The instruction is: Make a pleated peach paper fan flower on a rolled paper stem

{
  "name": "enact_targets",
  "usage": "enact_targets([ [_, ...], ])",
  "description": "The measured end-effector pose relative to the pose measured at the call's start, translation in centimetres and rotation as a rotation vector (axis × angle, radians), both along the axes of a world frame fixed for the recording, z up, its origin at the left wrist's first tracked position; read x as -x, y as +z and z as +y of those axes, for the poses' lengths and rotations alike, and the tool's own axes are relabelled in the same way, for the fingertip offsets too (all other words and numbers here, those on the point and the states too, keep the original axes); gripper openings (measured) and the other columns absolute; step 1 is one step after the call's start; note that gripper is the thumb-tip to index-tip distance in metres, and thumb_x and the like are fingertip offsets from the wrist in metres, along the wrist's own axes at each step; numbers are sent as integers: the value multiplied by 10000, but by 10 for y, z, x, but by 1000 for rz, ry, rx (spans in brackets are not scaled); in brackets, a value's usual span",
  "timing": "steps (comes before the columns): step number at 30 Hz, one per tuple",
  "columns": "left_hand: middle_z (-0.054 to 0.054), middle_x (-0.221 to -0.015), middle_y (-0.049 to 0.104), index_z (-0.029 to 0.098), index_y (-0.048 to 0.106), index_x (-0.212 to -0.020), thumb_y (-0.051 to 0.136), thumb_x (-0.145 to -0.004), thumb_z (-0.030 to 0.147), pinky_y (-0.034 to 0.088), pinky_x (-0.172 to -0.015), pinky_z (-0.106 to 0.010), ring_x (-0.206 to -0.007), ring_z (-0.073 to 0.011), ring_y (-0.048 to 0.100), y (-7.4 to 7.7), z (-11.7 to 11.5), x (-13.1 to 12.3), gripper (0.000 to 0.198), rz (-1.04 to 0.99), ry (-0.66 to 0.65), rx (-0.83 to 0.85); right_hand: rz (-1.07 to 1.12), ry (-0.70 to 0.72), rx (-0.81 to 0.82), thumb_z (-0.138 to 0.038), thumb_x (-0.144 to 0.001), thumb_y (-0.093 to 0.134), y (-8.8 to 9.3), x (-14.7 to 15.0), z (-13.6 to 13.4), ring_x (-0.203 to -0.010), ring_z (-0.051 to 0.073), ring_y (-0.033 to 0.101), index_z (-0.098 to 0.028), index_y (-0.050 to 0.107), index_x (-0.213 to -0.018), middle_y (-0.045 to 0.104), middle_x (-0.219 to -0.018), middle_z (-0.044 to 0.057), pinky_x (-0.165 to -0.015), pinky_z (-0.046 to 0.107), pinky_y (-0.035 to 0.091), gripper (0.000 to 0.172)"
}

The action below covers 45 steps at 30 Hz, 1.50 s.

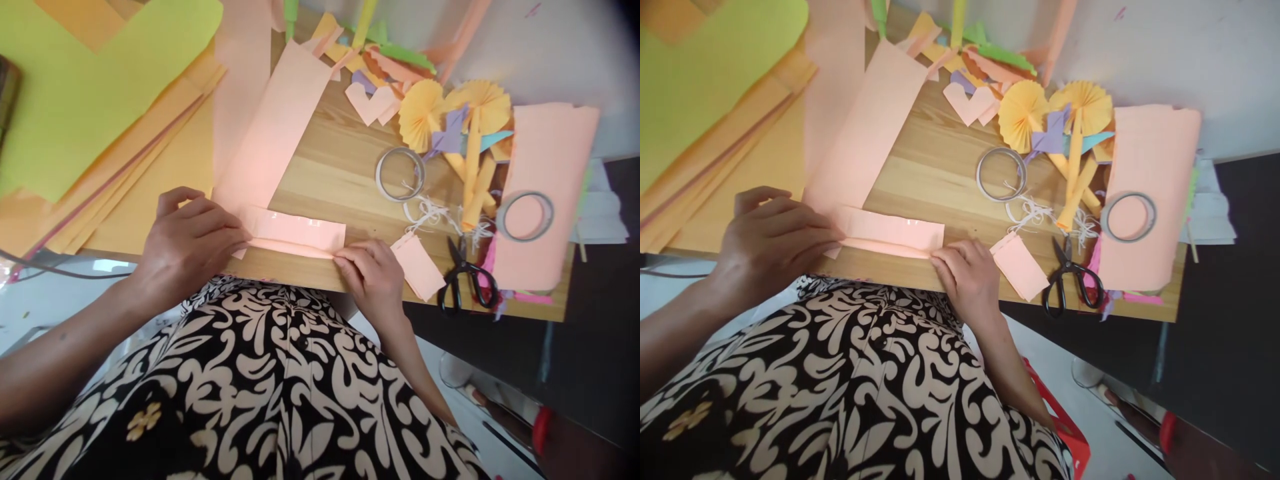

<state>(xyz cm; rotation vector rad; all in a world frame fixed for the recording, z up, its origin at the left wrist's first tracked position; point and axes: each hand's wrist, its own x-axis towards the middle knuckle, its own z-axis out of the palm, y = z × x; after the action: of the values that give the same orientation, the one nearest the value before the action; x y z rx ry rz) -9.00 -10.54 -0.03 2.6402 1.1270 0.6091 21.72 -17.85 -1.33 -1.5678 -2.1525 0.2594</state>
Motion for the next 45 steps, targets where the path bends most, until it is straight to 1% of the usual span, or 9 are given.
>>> enact_targets([
  [6,41,-945,774,292,643,-957,521,-1019,143,451,-969,-486,-852,-193,649,-4,-3,1,202,20,8,-24,-18,-11,105,-274,-1046,545,11,1,6,-780,196,596,-215,666,-895,668,-798,33,-717,337,448,202],
  [13,10,-900,751,269,634,-887,514,-1037,212,455,-956,-480,-842,-209,649,5,1,-7,200,71,40,11,-26,-15,202,-301,-1054,525,20,2,14,-769,189,582,-222,642,-857,648,-782,28,-692,321,419,242],
  [19,9,-865,743,255,613,-845,510,-1022,189,445,-889,-462,-819,-208,613,5,2,-9,214,39,65,12,-15,-64,210,-320,-1029,570,18,5,18,-705,166,566,-226,598,-766,638,-736,11,-649,311,389,280],
  [23,25,-860,738,269,633,-896,483,-980,108,427,-927,-470,-818,-199,602,3,3,-6,236,56,62,8,17,-142,203,-323,-990,632,13,6,18,-674,157,578,-228,615,-759,631,-699,-6,-641,307,401,251],
  [27,11,-895,743,276,652,-905,501,-956,92,432,-891,-473,-820,-202,593,2,3,-5,244,45,59,-33,51,-172,116,-270,-988,622,10,3,13,-753,179,641,-244,687,-966,703,-842,18,-674,318,473,74],
  [32,6,-926,749,266,669,-890,480,-994,124,442,-921,-479,-849,-198,601,4,3,-5,259,69,53,-13,50,-18,-90,-202,-993,630,10,2,6,-924,216,664,-265,705,-1116,751,-1034,58,-807,367,508,157],
  [35,-6,-936,753,258,691,-897,517,-1021,189,447,-948,-485,-863,-197,619,2,3,-3,225,41,31,-42,-48,57,-79,-259,-1000,647,5,7,9,-925,225,654,-254,715,-1117,760,-1029,61,-790,375,478,135],
  [39,0,-940,755,262,699,-923,556,-1039,259,448,-974,-487,-877,-199,628,-4,6,0,184,13,12,-75,-103,51,-119,-296,-1022,618,-4,12,15,-893,212,631,-228,731,-1065,753,-971,56,-774,362,439,139],
  [45,22,-947,770,265,663,-969,547,-1048,237,422,-1040,-461,-894,-185,660,-7,8,-2,143,33,-48,-128,-172,58,-150,-282,-1035,601,-4,6,13,-854,192,606,-223,725,-971,742,-907,31,-761,346,401,151],
])
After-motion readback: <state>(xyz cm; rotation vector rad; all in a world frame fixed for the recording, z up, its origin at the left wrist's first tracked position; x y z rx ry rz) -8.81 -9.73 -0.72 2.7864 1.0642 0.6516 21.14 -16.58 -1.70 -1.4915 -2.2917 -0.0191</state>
